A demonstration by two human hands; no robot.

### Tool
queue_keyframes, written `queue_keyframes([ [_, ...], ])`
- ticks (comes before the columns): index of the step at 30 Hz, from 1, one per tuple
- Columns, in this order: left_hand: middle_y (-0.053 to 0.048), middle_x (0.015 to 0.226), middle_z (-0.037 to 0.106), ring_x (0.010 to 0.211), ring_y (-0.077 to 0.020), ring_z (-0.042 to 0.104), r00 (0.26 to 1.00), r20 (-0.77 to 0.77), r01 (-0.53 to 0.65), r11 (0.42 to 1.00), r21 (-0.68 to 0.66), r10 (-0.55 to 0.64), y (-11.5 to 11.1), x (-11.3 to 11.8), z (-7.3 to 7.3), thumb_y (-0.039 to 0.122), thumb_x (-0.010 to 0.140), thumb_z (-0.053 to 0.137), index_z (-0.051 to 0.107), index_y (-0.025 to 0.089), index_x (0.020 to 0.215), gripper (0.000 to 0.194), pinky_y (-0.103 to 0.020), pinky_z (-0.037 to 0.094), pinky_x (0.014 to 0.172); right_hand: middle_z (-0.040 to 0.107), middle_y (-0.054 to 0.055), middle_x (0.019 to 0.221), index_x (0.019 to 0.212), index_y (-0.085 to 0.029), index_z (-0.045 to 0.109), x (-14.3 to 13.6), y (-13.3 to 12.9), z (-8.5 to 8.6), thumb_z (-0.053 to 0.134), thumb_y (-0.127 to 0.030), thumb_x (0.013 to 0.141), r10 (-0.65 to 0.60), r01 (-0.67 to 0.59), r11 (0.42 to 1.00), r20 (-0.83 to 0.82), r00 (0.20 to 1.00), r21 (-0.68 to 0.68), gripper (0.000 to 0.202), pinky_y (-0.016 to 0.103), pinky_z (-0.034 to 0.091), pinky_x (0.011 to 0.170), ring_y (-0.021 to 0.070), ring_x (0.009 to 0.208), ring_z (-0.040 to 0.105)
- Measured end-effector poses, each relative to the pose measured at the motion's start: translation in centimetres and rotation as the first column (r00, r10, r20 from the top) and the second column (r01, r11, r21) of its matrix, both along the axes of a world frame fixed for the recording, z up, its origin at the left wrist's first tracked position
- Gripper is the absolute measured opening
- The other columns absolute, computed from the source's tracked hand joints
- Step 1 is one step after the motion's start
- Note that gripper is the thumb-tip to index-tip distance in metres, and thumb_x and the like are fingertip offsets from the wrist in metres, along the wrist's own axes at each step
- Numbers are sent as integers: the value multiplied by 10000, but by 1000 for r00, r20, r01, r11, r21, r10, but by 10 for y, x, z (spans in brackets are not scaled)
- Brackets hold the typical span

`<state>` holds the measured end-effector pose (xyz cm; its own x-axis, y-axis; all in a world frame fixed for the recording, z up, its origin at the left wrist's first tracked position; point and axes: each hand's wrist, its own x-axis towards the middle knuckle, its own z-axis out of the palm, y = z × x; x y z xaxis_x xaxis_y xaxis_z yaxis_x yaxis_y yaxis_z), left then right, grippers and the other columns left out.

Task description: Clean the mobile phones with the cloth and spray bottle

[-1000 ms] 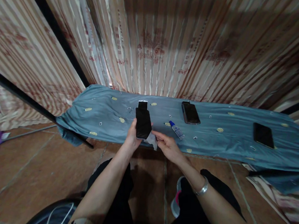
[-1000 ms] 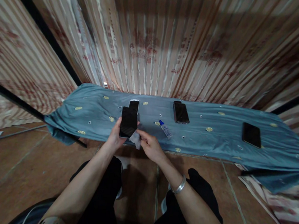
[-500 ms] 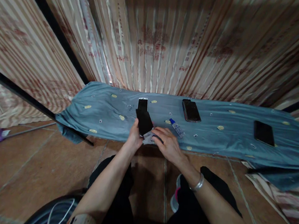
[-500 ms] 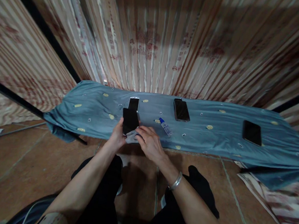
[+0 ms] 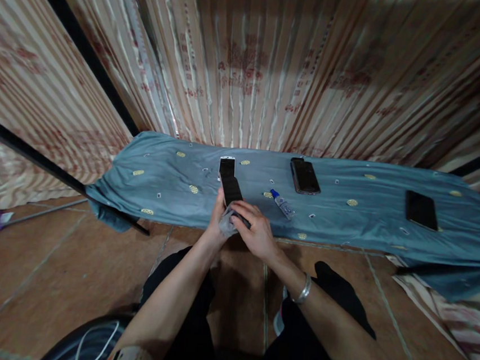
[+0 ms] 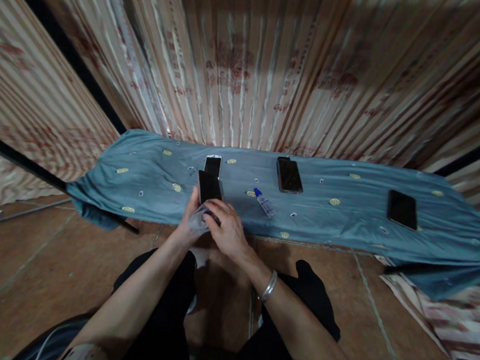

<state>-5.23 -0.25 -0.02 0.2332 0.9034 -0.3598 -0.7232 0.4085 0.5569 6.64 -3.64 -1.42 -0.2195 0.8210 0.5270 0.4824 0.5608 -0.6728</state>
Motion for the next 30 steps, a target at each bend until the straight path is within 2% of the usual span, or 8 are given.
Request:
queue_keyframes([
  [2, -14, 765, 736, 699, -127, 693, 993, 32, -112, 993, 46, 111, -9, 7, 11, 454, 1034, 273, 720, 174, 914, 541, -233, 564, 754, 693, 100, 1281, 1211, -197, 700, 0, 2, 1, 562, -241, 944, -9, 9, 1000, 7, 1000, 0, 304, 414, 512, 1038, 235, 1159, 642],
  [6, -21, 804, 740, 884, -145, 719, 983, 24, -181, 983, -13, 181, -18, 19, 26, 433, 1036, 292, 720, 176, 899, 518, -246, 541, 908, 679, 117, 1300, 1227, -162, 692, 1, 8, 5, 529, -235, 956, -46, 45, 999, 39, 998, 11, 325, 411, 507, 1047, 243, 1178, 625],
  [10, -62, 882, 754, 1054, -185, 698, 989, 35, -142, 988, -67, 144, -18, 26, 28, 445, 1033, 293, 710, 152, 883, 532, -320, 507, 1012, 662, 124, 1328, 1260, -158, 672, 5, 20, 4, 492, -240, 972, -98, 94, 995, 91, 991, 39, 350, 441, 480, 1081, 257, 1209, 605],
  [16, -113, 1217, 719, 1227, -238, 629, 996, 79, -27, 999, -24, 29, -23, 30, 27, 517, 1019, 275, 639, 157, 1292, 581, -392, 424, 1113, 642, 133, 1360, 1298, -170, 652, 19, 37, -2, 438, -226, 981, -187, 178, 981, 127, 974, 80, 387, 493, 466, 1090, 279, 1247, 578],
  [19, -121, 1241, 712, 1223, -254, 633, 999, 53, -12, 999, -36, 14, -24, 29, 30, 547, 1009, 264, 612, 160, 1337, 615, -401, 437, 1101, 626, 124, 1387, 1333, -186, 631, 24, 37, -5, 391, -187, 983, -175, 162, 981, 124, 977, 109, 424, 495, 462, 1100, 266, 1280, 555],
  [22, -116, 1175, 738, 1155, -239, 671, 999, 8, -45, 997, -55, 45, -20, 23, 33, 554, 1008, 239, 631, 161, 1305, 630, -375, 490, 1044, 588, 106, 1438, 1391, -220, 584, 21, 29, -8, 375, -166, 983, -101, 83, 988, 145, 984, 129, 461, 511, 446, 1120, 252, 1327, 519],
  [26, -98, 1069, 764, 1042, -216, 717, 993, -54, -107, 990, -93, 102, -13, 13, 32, 562, 1003, 253, 652, 173, 1257, 613, -337, 549, 951, 576, 127, 1446, 1431, -181, 537, 10, 9, -11, 391, -210, 1003, 5, -34, 982, 156, 988, 185, 453, 506, 451, 1128, 253, 1357, 502],
  [30, -90, 1052, 768, 983, -233, 735, 996, -30, -80, 996, -49, 78, -8, 7, 25, 644, 954, 335, 639, 197, 1282, 633, -360, 570, 909, 568, 149, 1447, 1477, -156, 474, 4, -6, -18, 395, -199, 1014, 66, -102, 971, 166, 984, 218, 472, 510, 447, 1142, 258, 1395, 466],
])
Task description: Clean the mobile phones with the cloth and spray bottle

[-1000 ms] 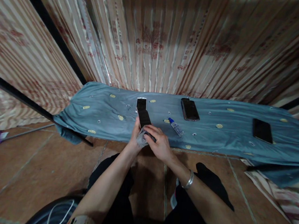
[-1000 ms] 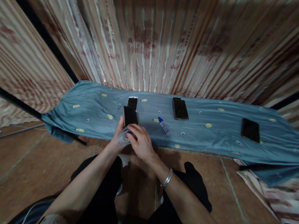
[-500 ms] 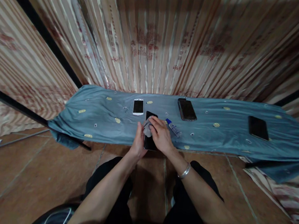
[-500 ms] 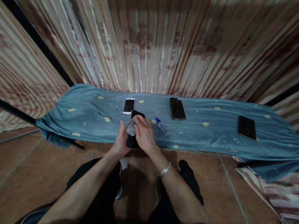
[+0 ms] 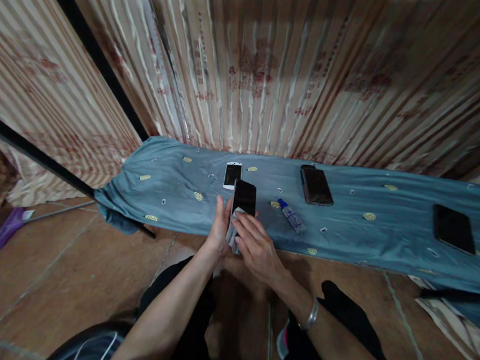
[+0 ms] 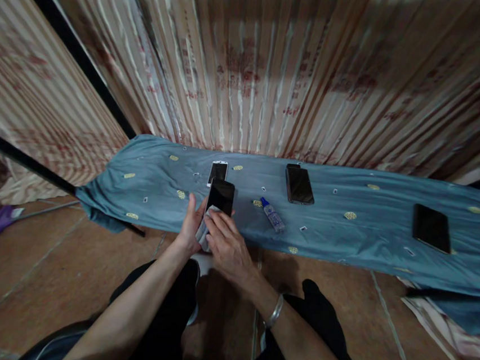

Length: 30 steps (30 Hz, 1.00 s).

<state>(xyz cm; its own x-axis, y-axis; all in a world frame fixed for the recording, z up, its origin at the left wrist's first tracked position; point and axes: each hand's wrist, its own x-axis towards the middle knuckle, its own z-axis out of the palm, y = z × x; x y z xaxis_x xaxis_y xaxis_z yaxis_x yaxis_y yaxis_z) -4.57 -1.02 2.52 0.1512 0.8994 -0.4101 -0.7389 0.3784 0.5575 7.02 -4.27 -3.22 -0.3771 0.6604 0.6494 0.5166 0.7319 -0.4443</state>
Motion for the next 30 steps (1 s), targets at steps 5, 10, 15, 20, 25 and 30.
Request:
queue_keyframes([
  [5, -110, 1062, 766, 1022, -254, 727, 999, -23, 30, 999, 10, -30, 0, 6, -8, 656, 929, 408, 670, 181, 1240, 625, -364, 566, 914, 550, 164, 1462, 1500, -137, 436, 5, 3, -6, 367, -182, 1014, -5, 5, 1000, 50, 999, 4, 492, 518, 452, 1149, 266, 1424, 437],
  [10, -120, 1220, 722, 1200, -254, 651, 999, -21, 34, 998, -45, -35, -5, 19, -11, 564, 988, 343, 616, 171, 1343, 595, -372, 491, 1048, 490, 151, 1522, 1489, -140, 455, 15, 25, 0, 341, -203, 1022, -101, 104, 993, 61, 993, -55, 485, 502, 399, 1190, 254, 1458, 389],
  [15, -109, 1379, 636, 1309, -239, 573, 997, -19, 69, 997, -22, -69, -8, 31, -11, 518, 1013, 288, 480, 217, 1476, 585, -415, 421, 1131, 482, 179, 1521, 1459, -100, 486, 23, 47, 3, 328, -256, 1032, -178, 180, 980, 26, 984, -83, 482, 478, 363, 1207, 250, 1457, 393],
  [20, -91, 1365, 651, 1304, -254, 578, 996, -8, 85, 996, -10, -85, -11, 37, -10, 510, 1010, 301, 493, 248, 1469, 562, -424, 414, 1136, 477, 175, 1527, 1484, -118, 448, 29, 60, -4, 311, -265, 1032, -229, 224, 965, -24, 973, -134, 495, 515, 350, 1200, 255, 1449, 406],
  [25, -104, 1288, 697, 1257, -257, 615, 998, -51, 30, 1000, 1, -30, -11, 34, -4, 491, 1014, 312, 597, 202, 1376, 544, -403, 436, 1115, 517, 198, 1487, 1477, -97, 454, 28, 67, -8, 298, -276, 1030, -271, 255, 946, -55, 961, -198, 506, 536, 357, 1189, 274, 1431, 432],
  [30, -98, 1258, 712, 1189, -263, 657, 1000, -27, -2, 1000, 18, 3, -12, 28, -7, 520, 970, 452, 613, 205, 1353, 521, -393, 485, 1061, 487, 178, 1518, 1492, -123, 441, 30, 62, -9, 320, -269, 1024, -272, 251, 942, -65, 960, -222, 505, 537, 338, 1202, 271, 1450, 405],
])
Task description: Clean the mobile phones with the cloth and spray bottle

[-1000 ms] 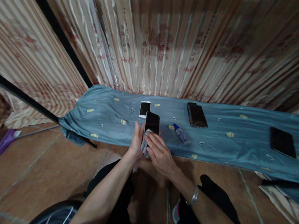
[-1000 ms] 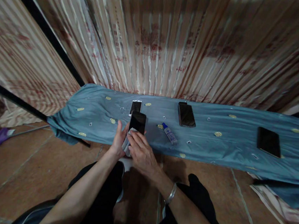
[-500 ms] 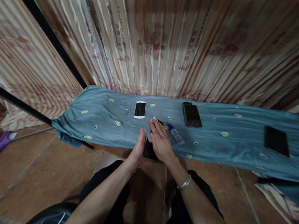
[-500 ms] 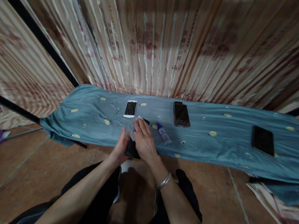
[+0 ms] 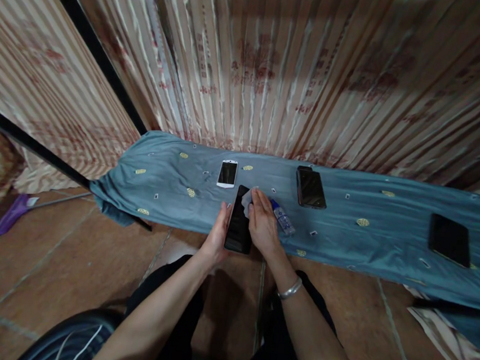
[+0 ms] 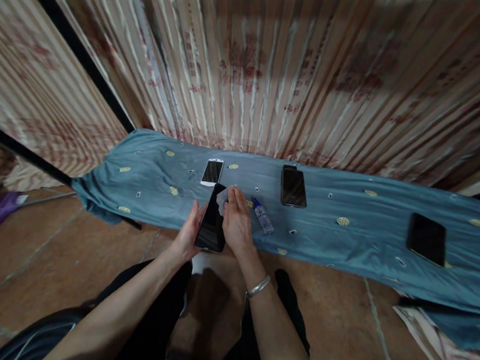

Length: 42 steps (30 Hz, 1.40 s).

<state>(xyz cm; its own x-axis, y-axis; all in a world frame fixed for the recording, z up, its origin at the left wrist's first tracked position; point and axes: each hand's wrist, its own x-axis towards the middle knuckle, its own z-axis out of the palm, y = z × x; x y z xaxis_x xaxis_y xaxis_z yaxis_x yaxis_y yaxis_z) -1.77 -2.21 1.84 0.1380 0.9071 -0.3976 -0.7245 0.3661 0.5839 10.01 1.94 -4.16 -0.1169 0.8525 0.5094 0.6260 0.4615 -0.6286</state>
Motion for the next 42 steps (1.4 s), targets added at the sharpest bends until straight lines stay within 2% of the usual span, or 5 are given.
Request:
queue_keyframes([
  [14, -75, 882, 771, 899, -218, 737, 993, -26, -114, 993, -7, 114, 9, -25, -10, 528, 947, 493, 737, 160, 983, 444, -324, 541, 917, 497, 159, 1515, 1512, -150, 424, -13, -49, 2, 340, -109, 977, 224, -234, 969, 118, 967, 83, 542, 505, 396, 1192, 257, 1463, 390],
  [23, -106, 1090, 764, 1037, -286, 720, 998, 37, -55, 998, 15, 54, 11, -33, 1, 661, 936, 364, 670, 189, 1240, 639, -411, 549, 936, 485, 187, 1515, 1548, -129, 323, -31, -77, 2, 342, -68, 977, 377, -406, 900, 184, 908, 157, 574, 501, 435, 1169, 260, 1476, 363],
  [32, -103, 1019, 776, 1084, -236, 704, 996, -68, -51, 998, 38, 54, 4, -23, 0, 586, 978, 350, 716, 157, 1163, 594, -325, 550, 934, 451, 173, 1544, 1540, -148, 343, -26, -68, 2, 341, -39, 961, 331, -375, 911, 240, 913, 170, 589, 513, 415, 1179, 256, 1494, 326],
  [38, -105, 1222, 728, 1328, -223, 555, 990, -104, -89, 994, 58, 95, 2, -11, -23, 474, 957, 514, 706, 132, 1194, 458, -323, 407, 1134, 471, 160, 1535, 1502, -134, 430, -12, -43, 6, 325, -56, 969, 226, -272, 945, 237, 945, 183, 548, 486, 378, 1208, 245, 1490, 336],
  [42, -97, 1406, 619, 1446, -257, 414, 977, -214, 39, 971, 237, 13, -1, -5, -41, 570, 883, 590, 686, 159, 1250, 559, -388, 265, 1225, 444, 148, 1557, 1526, -160, 395, 1, -27, 6, 320, -93, 990, 135, -167, 975, 206, 969, 149, 545, 480, 363, 1212, 228, 1489, 340],
])
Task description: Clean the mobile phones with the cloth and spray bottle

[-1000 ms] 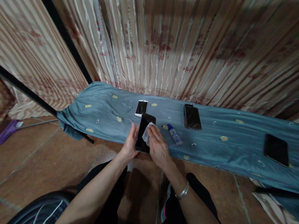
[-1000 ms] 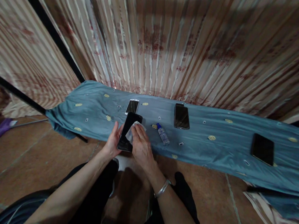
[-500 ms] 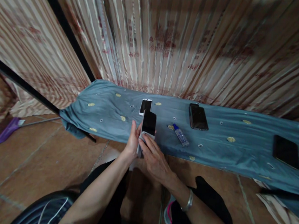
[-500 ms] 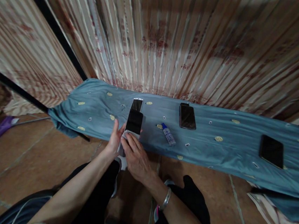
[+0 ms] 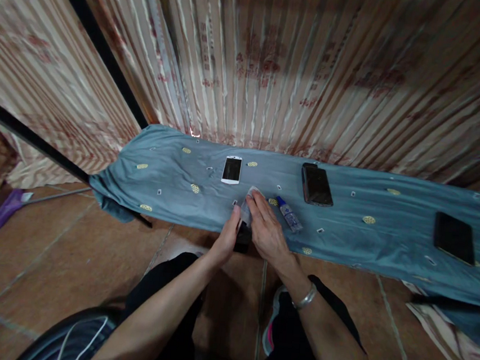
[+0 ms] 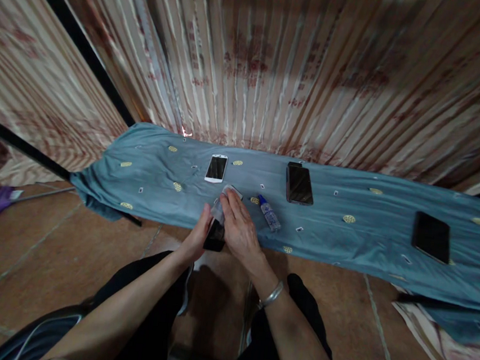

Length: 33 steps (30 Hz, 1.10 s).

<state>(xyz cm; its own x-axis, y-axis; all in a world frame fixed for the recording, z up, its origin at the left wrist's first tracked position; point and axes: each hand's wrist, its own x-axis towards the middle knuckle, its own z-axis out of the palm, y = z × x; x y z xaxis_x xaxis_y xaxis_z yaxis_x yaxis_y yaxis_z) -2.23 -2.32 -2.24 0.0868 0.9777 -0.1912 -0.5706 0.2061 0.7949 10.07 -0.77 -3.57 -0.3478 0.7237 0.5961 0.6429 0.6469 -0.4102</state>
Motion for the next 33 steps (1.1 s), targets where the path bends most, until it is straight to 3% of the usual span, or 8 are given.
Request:
queue_keyframes([
  [3, -98, 1422, 605, 1451, -286, 404, 991, -120, 60, 997, 54, -53, -2, 2, -9, 659, 837, 589, 690, 171, 1252, 649, -431, 212, 1243, 403, 165, 1579, 1544, -147, 353, 8, 6, 0, 320, -131, 1004, -51, 51, 998, -20, 998, -29, 541, 489, 349, 1212, 233, 1494, 330],
  [6, -108, 1382, 637, 1425, -305, 439, 987, -153, 65, 997, 39, -58, -3, 4, -11, 665, 825, 601, 696, 160, 1240, 661, -446, 254, 1227, 386, 150, 1592, 1560, -172, 319, 11, 8, 0, 307, -165, 1018, -67, 65, 995, -28, 997, -69, 543, 498, 342, 1213, 229, 1493, 332],
  [11, -102, 1225, 727, 1317, -314, 556, 994, -34, 107, 994, -35, -108, -4, 5, -2, 611, 869, 576, 680, 172, 1268, 602, -442, 445, 1104, 405, 173, 1576, 1551, -123, 332, 13, 12, -5, 271, -192, 1025, -72, 68, 994, -43, 997, -90, 533, 474, 328, 1223, 220, 1494, 329],
  [19, -71, 1178, 746, 1119, -265, 687, 996, 65, 71, 986, -149, -62, 4, -3, 13, 458, 935, 561, 660, 191, 1288, 453, -397, 568, 954, 425, 152, 1568, 1551, -120, 327, 12, 25, -17, 278, -243, 1027, -135, 99, 968, -146, 980, -230, 541, 489, 297, 1234, 217, 1484, 352],
  [28, -103, 1117, 765, 1156, -245, 677, 987, 161, 19, 967, -256, 23, 15, -13, 17, 370, 964, 520, 717, 129, 1177, 377, -360, 499, 1050, 437, 124, 1565, 1528, -145, 385, -4, 24, -16, 307, -274, 1022, -178, 114, 956, -228, 957, -269, 527, 478, 297, 1233, 213, 1471, 378],
  [33, -102, 1092, 774, 1198, -250, 655, 979, 185, -32, 962, -271, 85, 21, -23, 18, 394, 979, 468, 715, 125, 1178, 416, -381, 447, 1108, 425, 122, 1572, 1540, -154, 368, -21, 14, -24, 322, -280, 1023, -121, 55, 961, -231, 965, -271, 534, 460, 322, 1227, 222, 1465, 390],
])
